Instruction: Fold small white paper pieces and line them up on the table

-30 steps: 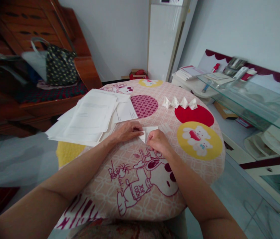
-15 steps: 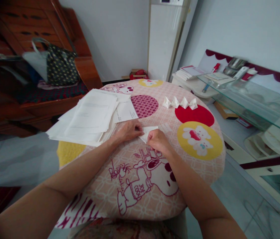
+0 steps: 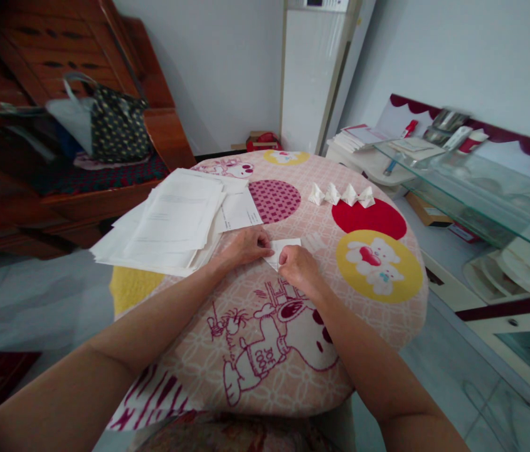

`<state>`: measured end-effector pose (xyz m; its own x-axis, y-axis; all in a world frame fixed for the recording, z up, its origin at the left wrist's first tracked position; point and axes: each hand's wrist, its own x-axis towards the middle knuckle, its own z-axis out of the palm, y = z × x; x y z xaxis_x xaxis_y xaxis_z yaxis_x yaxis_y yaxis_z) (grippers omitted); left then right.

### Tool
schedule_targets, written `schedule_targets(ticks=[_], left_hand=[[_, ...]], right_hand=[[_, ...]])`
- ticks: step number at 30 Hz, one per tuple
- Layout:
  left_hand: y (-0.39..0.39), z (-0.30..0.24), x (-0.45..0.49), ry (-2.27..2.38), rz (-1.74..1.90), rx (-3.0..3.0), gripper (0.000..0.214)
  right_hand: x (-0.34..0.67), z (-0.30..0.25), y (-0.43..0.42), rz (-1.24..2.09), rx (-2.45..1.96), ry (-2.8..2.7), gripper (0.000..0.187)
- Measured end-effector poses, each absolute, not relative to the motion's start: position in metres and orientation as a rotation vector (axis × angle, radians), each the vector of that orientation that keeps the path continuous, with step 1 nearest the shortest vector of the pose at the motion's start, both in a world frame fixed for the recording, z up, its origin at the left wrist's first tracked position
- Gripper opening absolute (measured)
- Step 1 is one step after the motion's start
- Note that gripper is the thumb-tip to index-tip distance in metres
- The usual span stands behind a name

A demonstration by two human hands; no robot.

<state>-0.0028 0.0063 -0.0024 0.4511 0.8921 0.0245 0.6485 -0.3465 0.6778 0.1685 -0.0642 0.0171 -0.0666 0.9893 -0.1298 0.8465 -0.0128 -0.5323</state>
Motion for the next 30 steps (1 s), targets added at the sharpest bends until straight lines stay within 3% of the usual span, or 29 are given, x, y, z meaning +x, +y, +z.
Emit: schedule_targets(ticks=[9, 20, 26, 30], left_hand=[[0.008, -0.005, -0.003, 1.245, 0.552, 2.099, 0.009], [0.007, -0.007, -0.004, 1.275, 0.547, 2.166, 0.006], [0.003, -0.006, -0.014, 1.181, 0.616, 2.253, 0.032], [0.005, -0.001, -0.02, 1.139, 0.539, 2.246, 0.039]], right_hand=[[0.17, 0.016, -0.067, 0.612, -1.814, -2.061, 0.048], [0.175, 0.016, -0.064, 0.739, -1.831, -2.089, 0.052], [0.177, 0.015, -0.062, 0.804, -1.796, -2.102, 0.05], [0.174, 0.019, -0.063, 0.786, -1.862, -2.102, 0.051]])
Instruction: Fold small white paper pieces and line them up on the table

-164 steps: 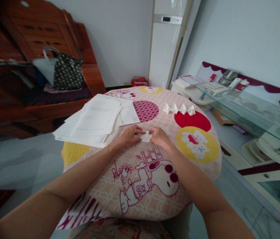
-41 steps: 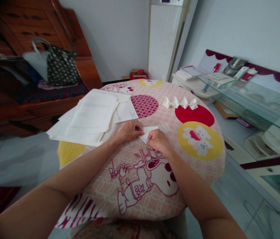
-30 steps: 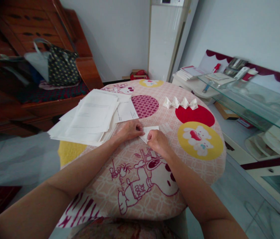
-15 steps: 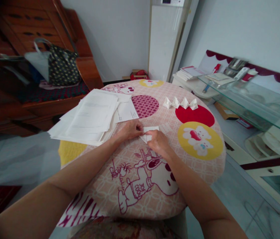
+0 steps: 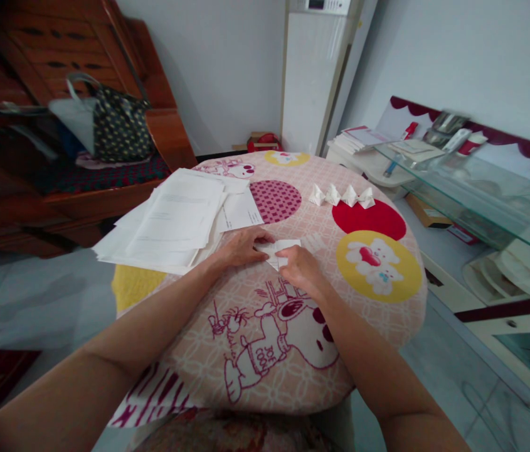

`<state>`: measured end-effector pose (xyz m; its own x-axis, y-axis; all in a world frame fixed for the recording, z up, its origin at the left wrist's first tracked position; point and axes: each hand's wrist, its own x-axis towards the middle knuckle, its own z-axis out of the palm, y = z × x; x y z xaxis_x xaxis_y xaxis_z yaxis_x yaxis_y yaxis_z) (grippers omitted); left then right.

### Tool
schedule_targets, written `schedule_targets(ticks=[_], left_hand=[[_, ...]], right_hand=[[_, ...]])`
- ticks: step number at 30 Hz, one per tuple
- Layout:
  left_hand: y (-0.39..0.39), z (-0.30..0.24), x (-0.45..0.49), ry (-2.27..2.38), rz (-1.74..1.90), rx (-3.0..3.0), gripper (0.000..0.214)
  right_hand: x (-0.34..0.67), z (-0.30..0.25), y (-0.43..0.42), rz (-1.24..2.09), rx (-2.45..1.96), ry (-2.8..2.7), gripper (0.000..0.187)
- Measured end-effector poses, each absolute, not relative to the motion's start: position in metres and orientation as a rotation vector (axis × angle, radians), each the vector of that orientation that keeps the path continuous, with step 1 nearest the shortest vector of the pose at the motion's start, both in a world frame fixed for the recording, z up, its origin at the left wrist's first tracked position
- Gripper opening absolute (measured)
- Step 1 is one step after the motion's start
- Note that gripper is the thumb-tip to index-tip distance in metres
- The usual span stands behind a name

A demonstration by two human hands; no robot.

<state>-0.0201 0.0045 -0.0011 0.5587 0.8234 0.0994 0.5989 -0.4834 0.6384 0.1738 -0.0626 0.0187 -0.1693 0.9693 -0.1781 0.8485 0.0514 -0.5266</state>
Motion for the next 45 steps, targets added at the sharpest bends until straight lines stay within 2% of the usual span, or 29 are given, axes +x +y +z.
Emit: schedule_targets(ticks=[12, 15, 19, 22, 29, 39, 41, 45], left_hand=[[0.008, 0.0, -0.026, 1.088, 0.579, 2.26, 0.053], [-0.002, 0.002, -0.019, 1.078, 0.667, 2.316, 0.045], [-0.013, -0.001, -0.012, 0.981, 0.58, 2.307, 0.024], [-0.014, -0.006, -0.01, 1.025, 0.571, 2.284, 0.016], [-0.017, -0.002, -0.003, 1.131, 0.51, 2.256, 0.015], [-0.018, -0.005, 0.006, 1.214, 0.471, 2.314, 0.021], [-0.018, -0.006, 0.007, 1.196, 0.472, 2.323, 0.026], [-0.018, -0.006, 0.002, 1.134, 0.488, 2.33, 0.038]], right_hand=[[0.175, 0.019, -0.063, 0.82, -1.876, -2.055, 0.053], [0.176, 0.018, -0.063, 0.816, -1.82, -2.067, 0.051], [0.177, 0.019, -0.063, 0.84, -1.78, -2.069, 0.044], [0.177, 0.02, -0.063, 0.85, -1.789, -2.033, 0.047], [0.179, 0.02, -0.062, 0.93, -1.741, -2.0, 0.043], [0.183, 0.014, -0.059, 1.185, -1.8, -1.803, 0.051], [0.189, 0.013, -0.055, 1.045, -1.848, -1.759, 0.048], [0.205, 0.016, -0.047, 0.424, -1.962, -1.771, 0.037]])
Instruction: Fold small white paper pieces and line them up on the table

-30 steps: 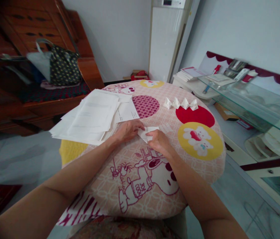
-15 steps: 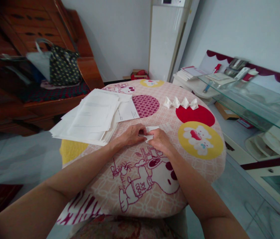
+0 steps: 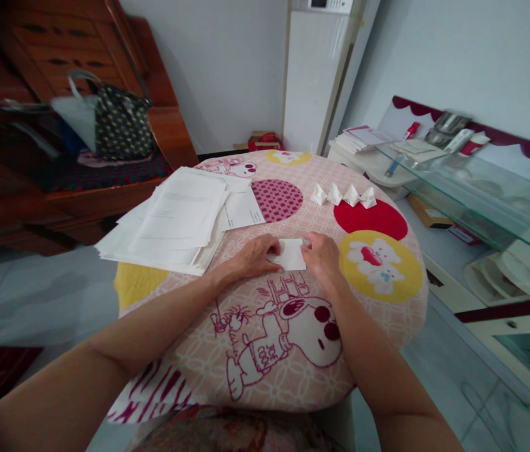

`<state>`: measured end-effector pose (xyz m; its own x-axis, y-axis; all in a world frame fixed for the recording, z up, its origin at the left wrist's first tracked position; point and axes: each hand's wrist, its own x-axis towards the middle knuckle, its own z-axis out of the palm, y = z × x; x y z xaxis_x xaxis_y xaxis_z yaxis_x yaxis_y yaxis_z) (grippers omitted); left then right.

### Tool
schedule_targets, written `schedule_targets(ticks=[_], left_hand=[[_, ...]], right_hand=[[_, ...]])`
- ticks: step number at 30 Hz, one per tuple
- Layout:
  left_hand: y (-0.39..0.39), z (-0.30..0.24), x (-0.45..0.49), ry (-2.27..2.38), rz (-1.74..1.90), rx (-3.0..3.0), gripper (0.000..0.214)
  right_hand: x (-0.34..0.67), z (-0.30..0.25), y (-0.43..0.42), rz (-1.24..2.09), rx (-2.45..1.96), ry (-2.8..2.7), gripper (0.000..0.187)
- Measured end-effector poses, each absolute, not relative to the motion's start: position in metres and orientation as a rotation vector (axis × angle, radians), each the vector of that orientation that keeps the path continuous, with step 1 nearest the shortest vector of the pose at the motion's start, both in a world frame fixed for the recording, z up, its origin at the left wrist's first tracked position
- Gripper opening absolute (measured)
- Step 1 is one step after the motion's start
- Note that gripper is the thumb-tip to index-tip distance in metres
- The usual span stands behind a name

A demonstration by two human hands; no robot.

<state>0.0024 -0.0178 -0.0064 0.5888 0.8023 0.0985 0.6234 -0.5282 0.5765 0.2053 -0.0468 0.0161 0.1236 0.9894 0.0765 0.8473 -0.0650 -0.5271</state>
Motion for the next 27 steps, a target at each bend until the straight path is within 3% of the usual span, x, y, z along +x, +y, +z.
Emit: schedule_targets(ticks=[3, 10, 15, 17, 22, 27], left_hand=[[-0.018, -0.005, -0.007, 1.048, 0.482, 2.337, 0.044], [-0.018, 0.005, -0.022, 0.899, 0.39, 2.441, 0.034], [-0.015, 0.012, -0.03, 0.732, 0.337, 2.484, 0.027], [-0.014, 0.013, -0.033, 0.66, 0.306, 2.526, 0.029], [-0.016, 0.016, -0.035, 0.59, 0.244, 2.618, 0.035], [-0.02, 0.02, -0.034, 0.607, 0.171, 2.654, 0.037]], right_hand=[[0.212, 0.019, -0.046, 0.362, -1.981, -1.793, 0.034], [0.218, 0.02, -0.05, 1.074, -1.78, -1.545, 0.049], [0.237, 0.021, -0.051, 1.33, -1.457, -1.837, 0.062], [0.24, 0.02, -0.054, 1.209, -1.409, -2.005, 0.057], [0.23, 0.018, -0.066, 0.479, -1.415, -2.354, 0.048], [0.225, 0.02, -0.067, 0.242, -1.26, -2.441, 0.034]])
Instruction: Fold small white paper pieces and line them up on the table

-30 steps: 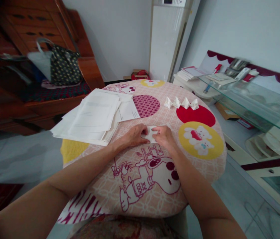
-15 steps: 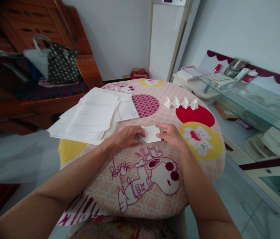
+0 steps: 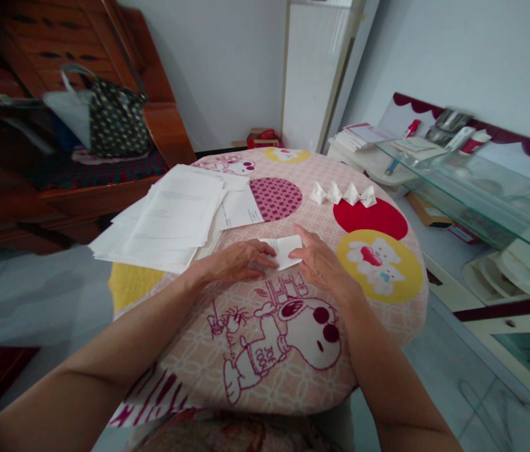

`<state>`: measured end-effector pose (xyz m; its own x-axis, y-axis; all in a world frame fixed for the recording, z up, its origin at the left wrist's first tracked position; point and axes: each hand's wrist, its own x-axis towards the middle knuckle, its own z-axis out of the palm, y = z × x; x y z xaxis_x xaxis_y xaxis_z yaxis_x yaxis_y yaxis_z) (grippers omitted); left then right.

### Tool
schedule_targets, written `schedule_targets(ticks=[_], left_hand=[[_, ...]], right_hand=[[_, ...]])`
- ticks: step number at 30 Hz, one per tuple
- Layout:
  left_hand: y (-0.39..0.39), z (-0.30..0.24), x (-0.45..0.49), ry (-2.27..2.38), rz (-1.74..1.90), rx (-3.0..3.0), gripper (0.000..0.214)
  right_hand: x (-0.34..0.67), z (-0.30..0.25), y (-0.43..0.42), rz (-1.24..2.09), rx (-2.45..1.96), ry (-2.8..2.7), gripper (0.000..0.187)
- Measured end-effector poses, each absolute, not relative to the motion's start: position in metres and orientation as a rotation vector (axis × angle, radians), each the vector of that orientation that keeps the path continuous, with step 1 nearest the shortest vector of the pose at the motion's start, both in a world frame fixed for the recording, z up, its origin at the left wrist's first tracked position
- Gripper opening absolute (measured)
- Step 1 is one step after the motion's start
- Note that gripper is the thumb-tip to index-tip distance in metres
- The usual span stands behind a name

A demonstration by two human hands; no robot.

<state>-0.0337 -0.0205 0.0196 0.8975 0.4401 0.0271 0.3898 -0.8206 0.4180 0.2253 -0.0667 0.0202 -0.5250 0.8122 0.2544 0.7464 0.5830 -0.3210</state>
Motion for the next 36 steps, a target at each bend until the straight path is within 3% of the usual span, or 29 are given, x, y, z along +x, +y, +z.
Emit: schedule_targets(ticks=[10, 16, 28, 36], left_hand=[[-0.023, 0.018, -0.033, 0.599, 0.121, 2.705, 0.038], [-0.024, 0.017, -0.031, 0.626, 0.097, 2.729, 0.037], [-0.024, 0.021, -0.037, 0.555, 0.17, 2.67, 0.032], [-0.024, 0.023, -0.038, 0.57, 0.17, 2.645, 0.034]], right_hand=[[0.226, 0.023, -0.033, 0.454, -1.138, -2.456, 0.012], [0.21, 0.023, -0.018, 0.63, -1.249, -2.412, 0.016], [0.2, -0.007, -0.021, 0.28, -1.263, -2.319, 0.012], [0.195, -0.009, -0.023, 0.314, -1.348, -2.218, 0.013]])
